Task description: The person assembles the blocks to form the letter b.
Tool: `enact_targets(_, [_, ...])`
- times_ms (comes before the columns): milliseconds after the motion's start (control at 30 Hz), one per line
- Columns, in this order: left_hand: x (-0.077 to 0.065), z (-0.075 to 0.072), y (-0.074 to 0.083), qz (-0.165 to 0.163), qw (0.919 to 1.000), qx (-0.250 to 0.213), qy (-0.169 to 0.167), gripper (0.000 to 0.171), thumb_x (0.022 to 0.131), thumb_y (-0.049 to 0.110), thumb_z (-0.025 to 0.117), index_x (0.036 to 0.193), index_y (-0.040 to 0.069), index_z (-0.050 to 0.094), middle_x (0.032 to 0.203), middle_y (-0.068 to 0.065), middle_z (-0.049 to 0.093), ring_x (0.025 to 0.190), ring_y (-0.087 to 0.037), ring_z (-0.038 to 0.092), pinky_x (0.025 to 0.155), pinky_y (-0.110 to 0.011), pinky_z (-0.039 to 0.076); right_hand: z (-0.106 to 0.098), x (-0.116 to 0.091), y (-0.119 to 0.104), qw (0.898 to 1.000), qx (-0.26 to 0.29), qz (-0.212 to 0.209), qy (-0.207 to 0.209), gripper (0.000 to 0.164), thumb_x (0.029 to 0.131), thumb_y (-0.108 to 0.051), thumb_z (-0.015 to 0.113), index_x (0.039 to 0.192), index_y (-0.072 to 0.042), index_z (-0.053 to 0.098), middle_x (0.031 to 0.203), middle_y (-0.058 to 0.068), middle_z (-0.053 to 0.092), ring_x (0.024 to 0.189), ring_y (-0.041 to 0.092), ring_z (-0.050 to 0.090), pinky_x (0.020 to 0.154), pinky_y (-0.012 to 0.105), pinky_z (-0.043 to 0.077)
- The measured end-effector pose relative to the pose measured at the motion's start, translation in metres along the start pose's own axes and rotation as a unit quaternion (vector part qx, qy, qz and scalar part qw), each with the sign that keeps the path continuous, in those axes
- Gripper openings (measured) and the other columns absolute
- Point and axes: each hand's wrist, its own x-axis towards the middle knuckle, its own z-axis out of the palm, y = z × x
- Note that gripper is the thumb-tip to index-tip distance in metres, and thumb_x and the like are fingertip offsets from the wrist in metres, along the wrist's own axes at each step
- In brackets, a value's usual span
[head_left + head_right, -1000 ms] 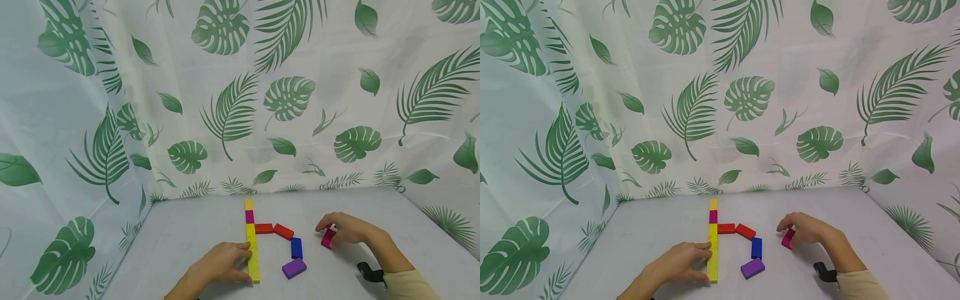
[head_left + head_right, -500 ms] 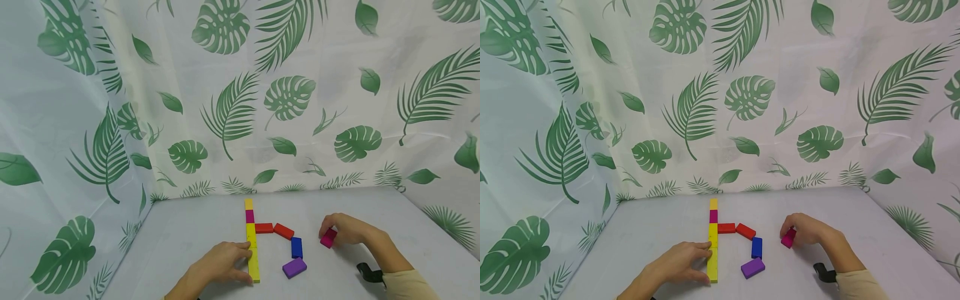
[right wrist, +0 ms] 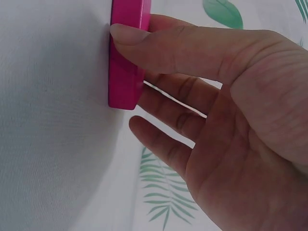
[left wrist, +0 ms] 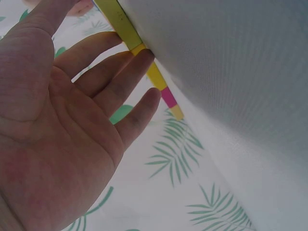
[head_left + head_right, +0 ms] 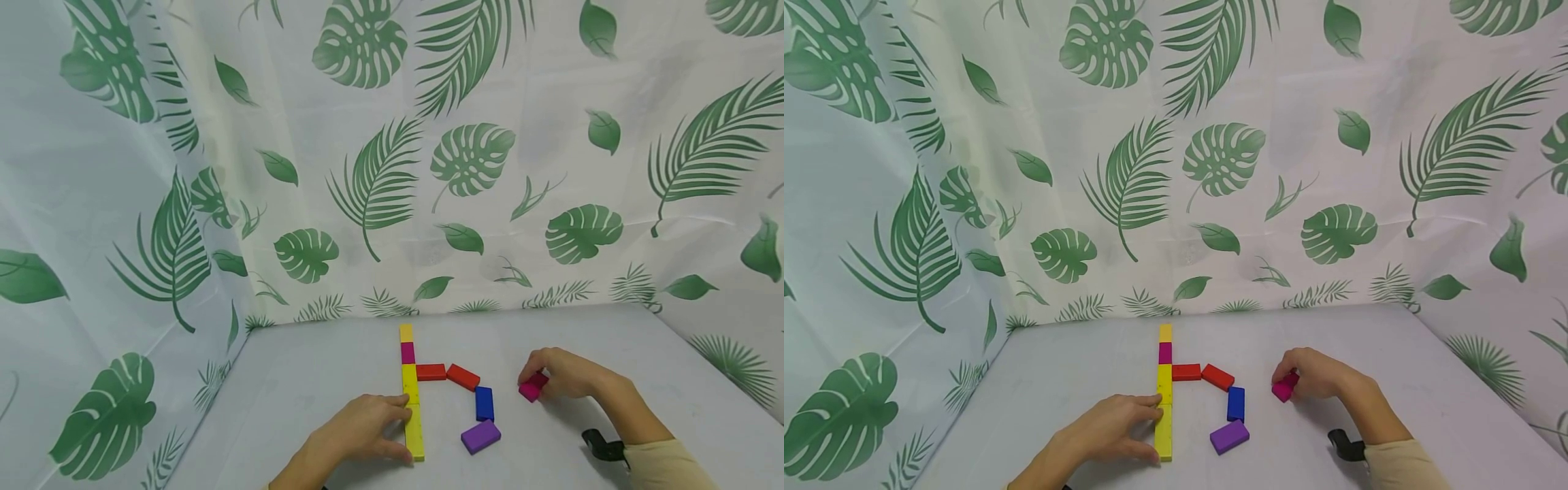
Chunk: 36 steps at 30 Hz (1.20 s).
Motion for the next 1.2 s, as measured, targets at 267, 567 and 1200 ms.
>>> enact_targets(267, [0.000,0.000,0.000,-0.004,1.0000,-0.007,-0.005,0.066,0.078,0.067,0.080,0.135,0.035,0.070,0.149,0.012,0.060,0.135,-0.011,0.060,0.111,-0.042,0.052,0.001,0.000,-0.001,1.000,0.001,-0.010,-0.004,0.033,0.078,0.003,0.083,0.102,-0.020,0.082,0.105,-0.002,0.070,0.103,0.023,0.059,0.081,0.038,0.061])
enact_targets(567, [0.001,0.000,0.000,-0.005,1.0000,-0.005,-0.006,0.066,0.079,0.067,0.080,0.135,0.035,0.069,0.150,0.013,0.059,0.135,-0.011,0.060,0.111,-0.041,0.053,-0.002,0.003,-0.006,0.999,-0.003,-0.046,0.023,0.029,0.084,-0.010,0.084,0.112,-0.018,0.081,0.101,-0.006,0.067,0.097,0.017,0.059,0.077,0.025,0.055])
enact_targets(1200, [0.000,0.000,0.000,-0.007,0.9999,-0.002,-0.008,0.066,0.079,0.066,0.080,0.136,0.035,0.069,0.151,0.012,0.058,0.136,-0.011,0.059,0.111,-0.041,0.052,0.010,0.015,-0.052,0.991,0.002,-0.116,0.062,0.031,0.093,-0.025,0.079,0.123,-0.018,0.074,0.102,-0.009,0.066,0.096,0.012,0.060,0.077,0.021,0.056])
